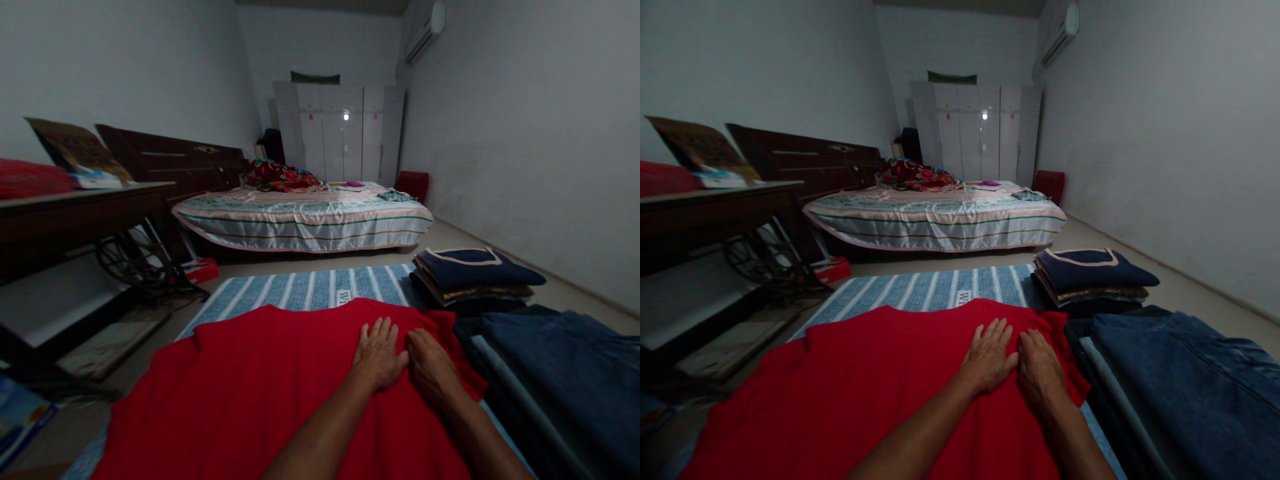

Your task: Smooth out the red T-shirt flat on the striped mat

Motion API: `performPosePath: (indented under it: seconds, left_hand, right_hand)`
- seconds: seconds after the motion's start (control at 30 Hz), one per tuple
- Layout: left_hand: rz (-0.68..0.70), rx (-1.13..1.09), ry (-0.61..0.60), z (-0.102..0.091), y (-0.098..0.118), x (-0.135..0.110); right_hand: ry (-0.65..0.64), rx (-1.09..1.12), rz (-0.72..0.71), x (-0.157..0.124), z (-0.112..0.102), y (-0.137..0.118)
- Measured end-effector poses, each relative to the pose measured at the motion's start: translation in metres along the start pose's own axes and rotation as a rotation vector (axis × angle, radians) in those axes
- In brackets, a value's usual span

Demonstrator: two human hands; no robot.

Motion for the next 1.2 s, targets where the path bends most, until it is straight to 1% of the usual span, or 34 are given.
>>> performPosePath:
  seconds: [0.1,0.23,0.3,0.37,0.43,0.57,0.67,0.77,0.93,1.07,1.13,1.2]
  left_hand:
    - [0.003,-0.006,-0.016,-0.001,0.001,0.0]
    - [0.01,0.011,-0.06,-0.008,0.002,0.005]
    - [0.0,0.028,-0.016,-0.014,0.001,0.012]
    - [-0.009,0.044,0.063,-0.017,-0.002,0.02]
    - [-0.027,0.055,0.09,-0.016,-0.006,0.029]
    - [-0.101,0.064,0.02,-0.003,-0.014,0.044]
    - [-0.113,0.082,0.028,0.002,-0.016,0.047]
    - [-0.114,0.1,0.048,-0.001,-0.016,0.048]
    - [-0.125,0.117,-0.056,-0.006,-0.017,0.051]
    - [-0.134,0.106,-0.092,-0.009,-0.018,0.053]
    - [-0.131,0.094,-0.101,-0.01,-0.018,0.053]
    - [-0.111,0.087,-0.071,-0.013,-0.018,0.052]
  right_hand:
    - [-0.074,-0.067,0.05,-0.005,0.01,0.011]
    - [-0.139,-0.106,0.072,-0.006,0.013,0.015]
    - [-0.164,-0.101,0.074,-0.005,0.015,0.017]
    - [-0.172,-0.094,0.071,-0.005,0.016,0.018]
    - [-0.171,-0.093,0.071,-0.006,0.015,0.019]
    - [-0.182,-0.095,0.122,-0.005,0.011,0.015]
    - [-0.163,-0.11,0.178,-0.004,0.006,0.009]
    - [-0.16,-0.126,0.218,-0.004,0.003,0.004]
    - [-0.201,-0.151,0.242,-0.004,0.003,0.004]
    - [-0.228,-0.15,0.251,-0.003,0.004,0.007]
    - [-0.247,-0.147,0.255,-0.003,0.003,0.007]
    - [-0.263,-0.149,0.267,-0.002,0.002,0.006]
Point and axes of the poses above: each hand's wrist, its own x-axis towards the middle knuckle, its own z-axis out of the palm, y = z × x, the point moved 4 cm from there along x, towards the middle knuckle, and after that the axes turned 15 degrees about -z, right-handed, at the moved point
